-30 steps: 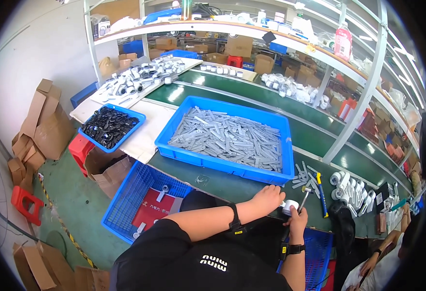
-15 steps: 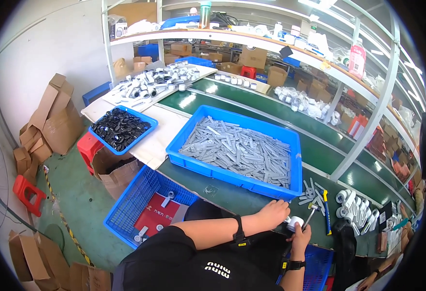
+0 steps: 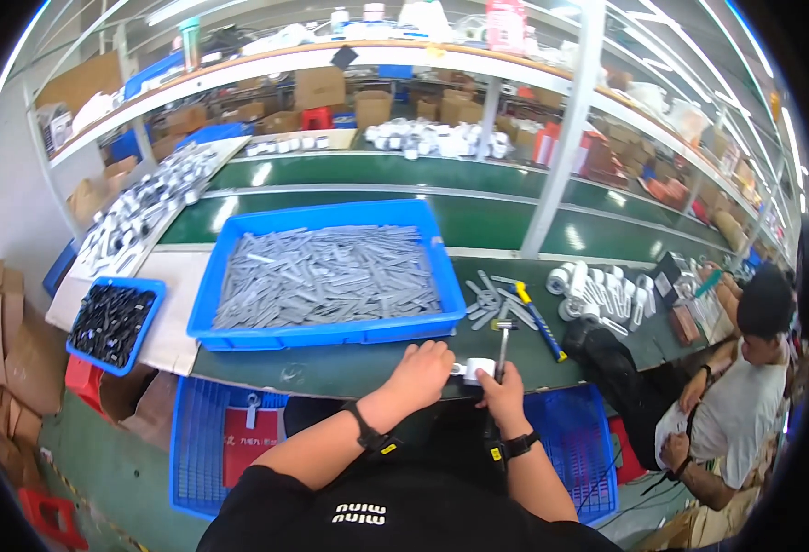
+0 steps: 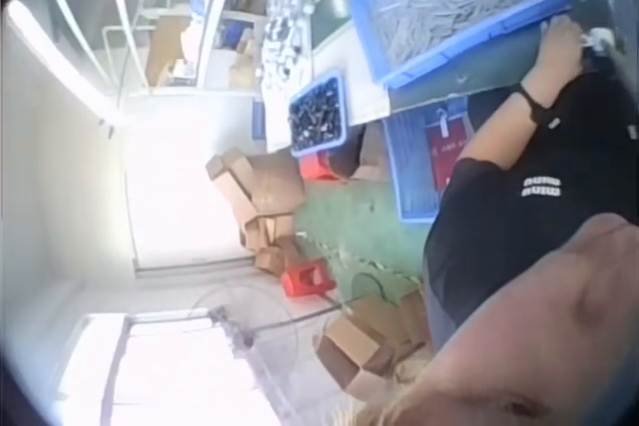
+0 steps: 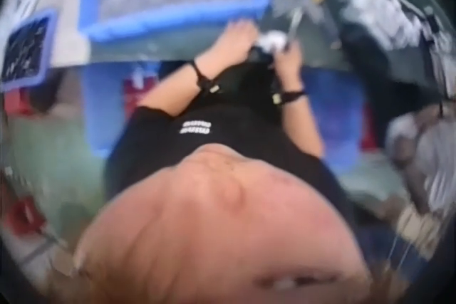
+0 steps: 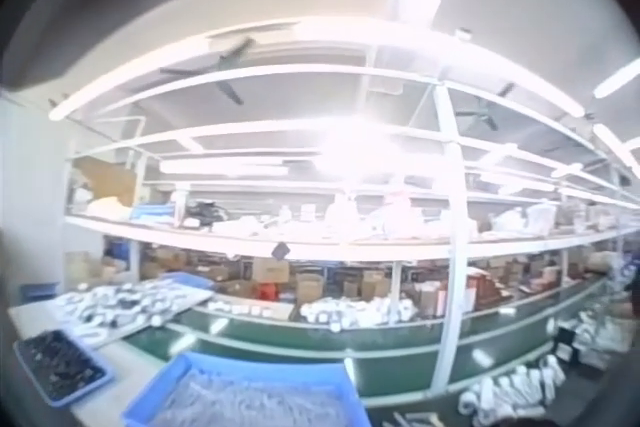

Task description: Assembling small metal and plastic parts using a hammer at a factory workbench.

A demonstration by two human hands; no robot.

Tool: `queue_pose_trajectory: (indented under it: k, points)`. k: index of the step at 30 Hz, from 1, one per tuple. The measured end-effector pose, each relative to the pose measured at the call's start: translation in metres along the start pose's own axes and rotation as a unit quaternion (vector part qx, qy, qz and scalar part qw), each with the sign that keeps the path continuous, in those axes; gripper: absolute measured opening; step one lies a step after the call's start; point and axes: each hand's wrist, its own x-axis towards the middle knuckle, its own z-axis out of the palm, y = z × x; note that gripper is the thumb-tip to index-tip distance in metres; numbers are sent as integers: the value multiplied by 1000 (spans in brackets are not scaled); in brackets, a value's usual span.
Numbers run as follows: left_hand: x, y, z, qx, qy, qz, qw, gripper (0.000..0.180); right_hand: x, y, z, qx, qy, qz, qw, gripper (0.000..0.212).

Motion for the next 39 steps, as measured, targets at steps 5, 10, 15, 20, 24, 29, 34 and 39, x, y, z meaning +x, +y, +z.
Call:
queue_pose_trajectory:
  k: [5, 10, 15, 20, 24, 29, 34, 39]
  points:
    - [1, 3, -11, -67, -2, 65, 996, 32, 2, 19, 7, -9, -11, -32, 999, 50]
    - [-13, -5, 5, -51, -54, -52, 996, 49, -15, -5, -6, 0, -33, -26, 999, 51]
    - [-19, -15, 41, 7, 82, -3, 997, 62, -9, 14, -35, -198, 89, -366, 905, 45]
    - [-8, -16, 32, 11, 30, 76, 997, 66, -36, -2, -54, -185, -10, -297, 937, 66]
    - [-4, -9, 35, -54, 15, 50, 997, 55, -78, 1, -66, -164, -109, -186, 963, 63]
    - [-14, -1, 53, -6, 15, 36, 999, 53, -94, 12, -60, -88, -106, -85, 987, 60]
    - [-15, 1, 47, -19, 2, 38, 999, 59, -81, 1, -63, -189, -119, -161, 961, 60]
    - [-20, 2, 51, -22, 19, 30, 999, 67, -95, -8, -59, -267, -107, -260, 922, 59]
